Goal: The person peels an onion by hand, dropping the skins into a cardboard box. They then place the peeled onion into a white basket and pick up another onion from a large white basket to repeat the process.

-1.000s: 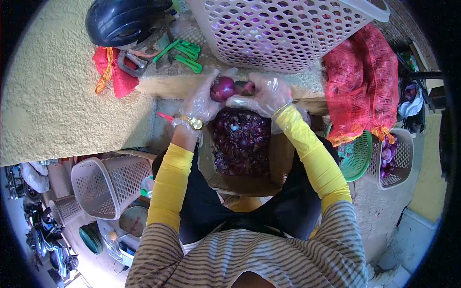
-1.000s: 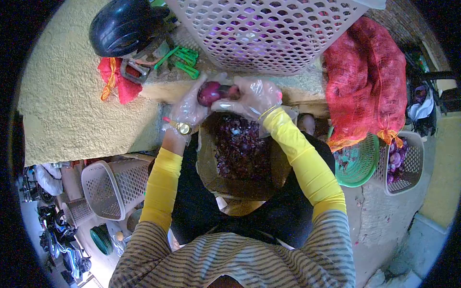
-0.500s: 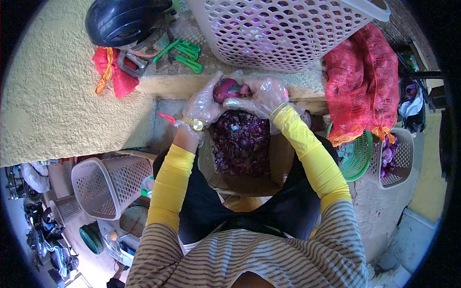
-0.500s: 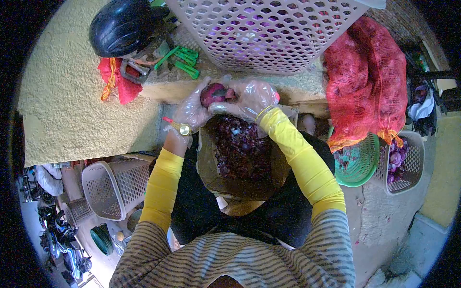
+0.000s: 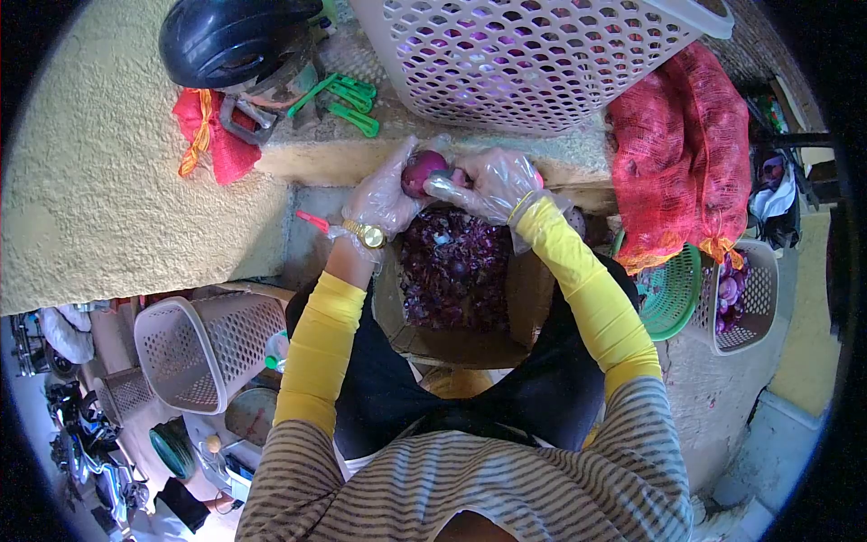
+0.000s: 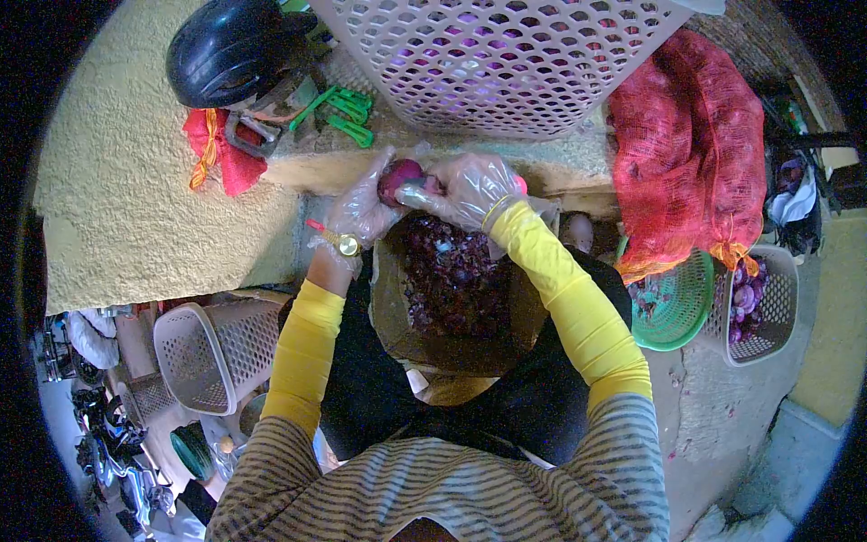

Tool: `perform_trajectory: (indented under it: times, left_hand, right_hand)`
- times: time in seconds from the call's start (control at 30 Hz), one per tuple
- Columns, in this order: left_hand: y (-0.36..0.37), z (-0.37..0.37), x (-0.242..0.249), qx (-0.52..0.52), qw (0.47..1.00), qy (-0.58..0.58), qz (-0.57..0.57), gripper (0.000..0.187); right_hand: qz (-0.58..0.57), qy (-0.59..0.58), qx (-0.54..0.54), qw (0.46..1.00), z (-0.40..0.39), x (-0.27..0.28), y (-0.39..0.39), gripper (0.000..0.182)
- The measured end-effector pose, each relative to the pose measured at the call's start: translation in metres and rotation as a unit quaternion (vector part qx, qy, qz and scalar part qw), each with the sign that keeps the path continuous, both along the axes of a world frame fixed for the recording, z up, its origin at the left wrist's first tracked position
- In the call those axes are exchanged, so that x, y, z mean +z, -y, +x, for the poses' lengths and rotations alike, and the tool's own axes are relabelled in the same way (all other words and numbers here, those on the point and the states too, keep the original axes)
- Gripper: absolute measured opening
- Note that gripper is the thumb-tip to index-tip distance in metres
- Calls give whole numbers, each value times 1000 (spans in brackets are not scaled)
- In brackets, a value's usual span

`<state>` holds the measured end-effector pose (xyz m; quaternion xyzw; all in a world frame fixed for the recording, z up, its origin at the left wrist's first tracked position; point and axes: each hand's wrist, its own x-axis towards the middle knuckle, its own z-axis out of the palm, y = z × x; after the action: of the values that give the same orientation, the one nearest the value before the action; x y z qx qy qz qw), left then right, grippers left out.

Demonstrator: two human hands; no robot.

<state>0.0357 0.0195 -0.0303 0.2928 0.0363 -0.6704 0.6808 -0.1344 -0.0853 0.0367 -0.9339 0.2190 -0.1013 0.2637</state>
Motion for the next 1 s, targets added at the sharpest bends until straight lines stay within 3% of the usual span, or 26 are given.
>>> perform_trajectory:
  times: [0.1, 0.13, 0.2, 0.23, 0.3, 0.33, 0.4, 0.43, 0.5, 0.53, 0.57, 0.6, 0.67, 0.8, 0.9, 0.97, 1.0]
  left_hand:
    - [-3, -2, 4, -22, 999, 12, -34, 45]
    - [-2, 5, -18, -22, 999, 12, -34, 45]
    - [4, 25, -81, -5, 937, 339, -81, 47]
    - [2, 17, -54, -4, 937, 339, -81, 47]
    - [-5, -6, 32, 76, 996, 33, 33, 46]
    - [-7, -3, 27, 76, 996, 33, 33, 46]
    - [-12, 0, 22, -18, 934, 350, -65, 44]
    - [-12, 0, 25, -17, 934, 351, -65, 44]
    - [-12, 0, 34, 32, 999, 26, -23, 59]
    - [-13, 2, 24, 33, 999, 27, -23, 59]
    - [-11, 6, 5, 0, 970, 235, -64, 50]
    - [-9, 7, -1, -33, 895, 433, -101, 46]
    - [-8, 13, -13, -32, 904, 417, -90, 46]
    - [1, 11, -23, 13, 910, 407, -83, 44]
    - [0, 20, -28, 11, 929, 368, -36, 43]
    - [-3, 18, -25, 0, 915, 401, -38, 44]
    - [-4, 15, -20, -12, 900, 434, -42, 45]
  right_hand:
    - [-16, -25, 22, 999, -1, 3, 0, 63]
    - [-31, -36, 36, 998, -2, 3, 0, 65]
    - [-27, -61, 65, 996, -2, -1, -3, 65]
    - [-24, -87, 94, 991, -2, -4, -5, 65]
    - [-21, -113, 125, 985, -3, -7, -9, 67]
    - [-19, -139, 156, 978, -4, -7, -11, 70]
    - [-25, -147, 162, 975, -6, -7, -16, 70]
    - [-28, -160, 169, 972, -5, -7, -18, 69]
    - [-30, -172, 177, 968, -3, -7, -20, 69]
    - [-35, -169, 164, 971, -1, -9, -21, 68]
    - [-40, -165, 151, 974, 0, -11, -22, 67]
    - [-41, -164, 152, 974, 0, -13, -22, 67]
    - [-61, -119, 149, 980, -2, -16, -21, 65]
    - [-23, -151, 178, 972, -1, -3, -14, 65]
    - [-12, -151, 138, 979, -4, 2, -12, 66]
    - [9, -33, 72, 997, -7, 1, -8, 67]
    - [9, -34, 72, 997, -7, 1, -6, 67]
